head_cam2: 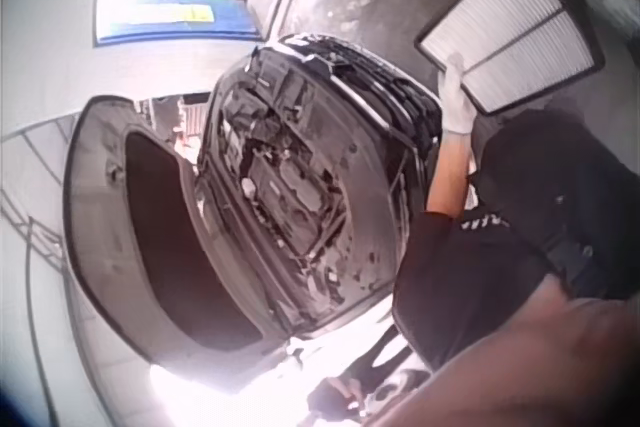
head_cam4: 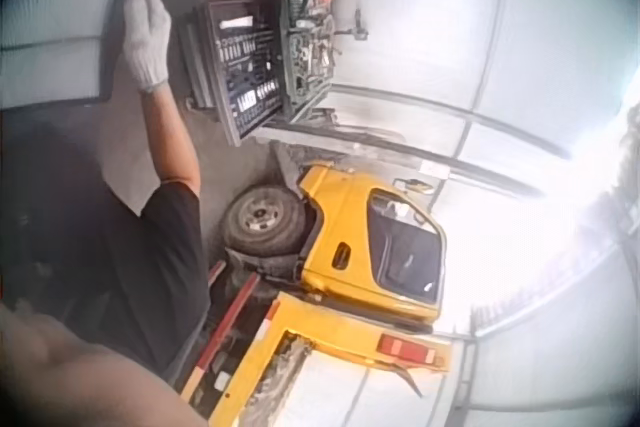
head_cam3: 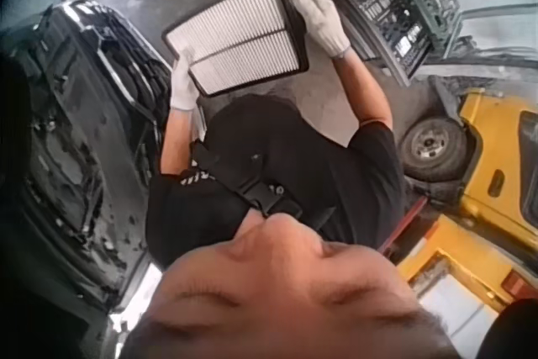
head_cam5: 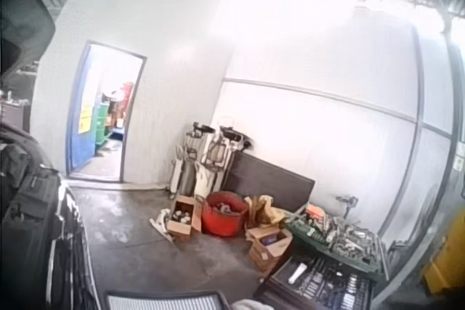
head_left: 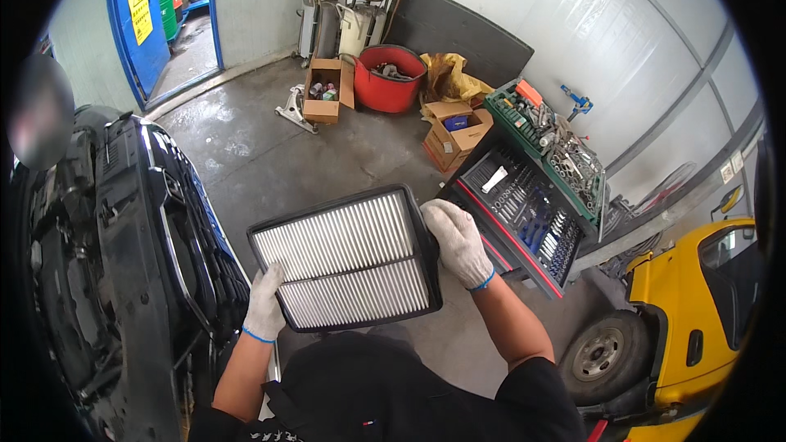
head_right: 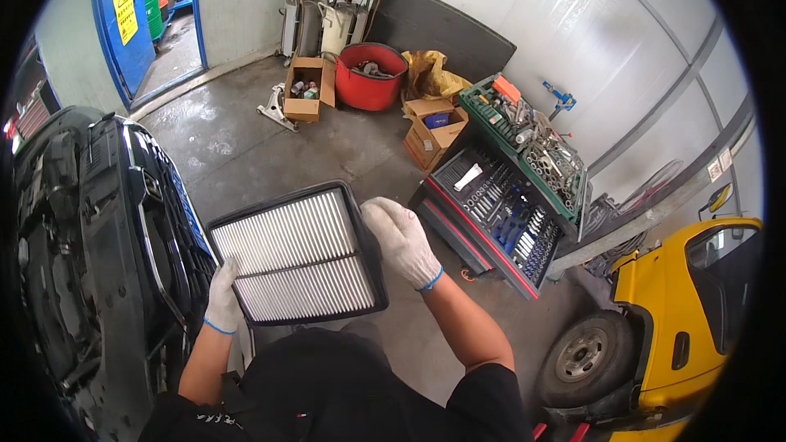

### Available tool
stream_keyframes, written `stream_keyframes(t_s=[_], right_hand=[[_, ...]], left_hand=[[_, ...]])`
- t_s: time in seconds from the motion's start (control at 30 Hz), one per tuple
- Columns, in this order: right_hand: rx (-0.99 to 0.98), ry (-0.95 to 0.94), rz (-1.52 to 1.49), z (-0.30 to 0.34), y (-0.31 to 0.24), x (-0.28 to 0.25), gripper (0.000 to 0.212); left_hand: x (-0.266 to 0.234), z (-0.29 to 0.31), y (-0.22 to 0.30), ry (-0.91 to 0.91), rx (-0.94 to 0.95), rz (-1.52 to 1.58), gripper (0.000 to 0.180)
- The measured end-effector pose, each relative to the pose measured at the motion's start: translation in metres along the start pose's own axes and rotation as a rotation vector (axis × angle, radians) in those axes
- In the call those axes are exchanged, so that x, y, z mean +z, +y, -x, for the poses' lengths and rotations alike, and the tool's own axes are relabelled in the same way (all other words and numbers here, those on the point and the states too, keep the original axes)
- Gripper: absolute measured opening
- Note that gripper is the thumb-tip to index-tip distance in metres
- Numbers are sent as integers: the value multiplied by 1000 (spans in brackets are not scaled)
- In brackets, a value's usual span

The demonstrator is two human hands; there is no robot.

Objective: The person cleans a rectangular air filter with a compressed air nozzle, then installs it into the engine bay of a white car. They secure the air filter housing cover using a ratchet and a screwdriver, tightening fasteners around the housing.

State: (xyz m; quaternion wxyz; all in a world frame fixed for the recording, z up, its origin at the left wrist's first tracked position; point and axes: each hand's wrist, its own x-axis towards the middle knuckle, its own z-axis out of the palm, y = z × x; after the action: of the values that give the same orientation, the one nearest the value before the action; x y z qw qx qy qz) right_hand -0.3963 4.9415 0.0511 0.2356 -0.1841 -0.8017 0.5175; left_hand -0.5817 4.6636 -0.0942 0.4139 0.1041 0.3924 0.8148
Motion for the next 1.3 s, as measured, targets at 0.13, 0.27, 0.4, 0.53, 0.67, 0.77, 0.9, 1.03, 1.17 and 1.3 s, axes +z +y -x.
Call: stream_keyframes(t_s=[0.13,0.27,0.4,0.53,0.67,0.77,0.9,1.03,1.17,1.3], right_hand=[[72,48,-79,-53,-3,21,33],[137,16,-134,-119,27,33,34],[32,-207,-172,-195,34,61,34],[-46,-445,2,-284,68,62,31],[-207,-367,-154,-362,102,92,35],[-109,-458,-251,-408,94,99,39],[-106,-581,-376,-460,86,113,36],[-194,-713,-426,-495,80,118,33],[-270,-854,-438,-524,68,119,29],[-404,-939,-359,-545,60,122,30]], left_hand=[[3,-33,26,76,76,-21,55],[-1,-69,30,200,46,-33,54],[-12,-78,55,347,150,39,54],[-10,-128,53,442,151,116,52],[12,-169,64,568,295,126,53],[32,-193,71,666,361,147,52],[54,-212,63,833,520,184,52],[81,-228,57,923,663,130,52],[102,-237,52,1054,751,105,49],[119,-248,54,1122,817,57,49]])
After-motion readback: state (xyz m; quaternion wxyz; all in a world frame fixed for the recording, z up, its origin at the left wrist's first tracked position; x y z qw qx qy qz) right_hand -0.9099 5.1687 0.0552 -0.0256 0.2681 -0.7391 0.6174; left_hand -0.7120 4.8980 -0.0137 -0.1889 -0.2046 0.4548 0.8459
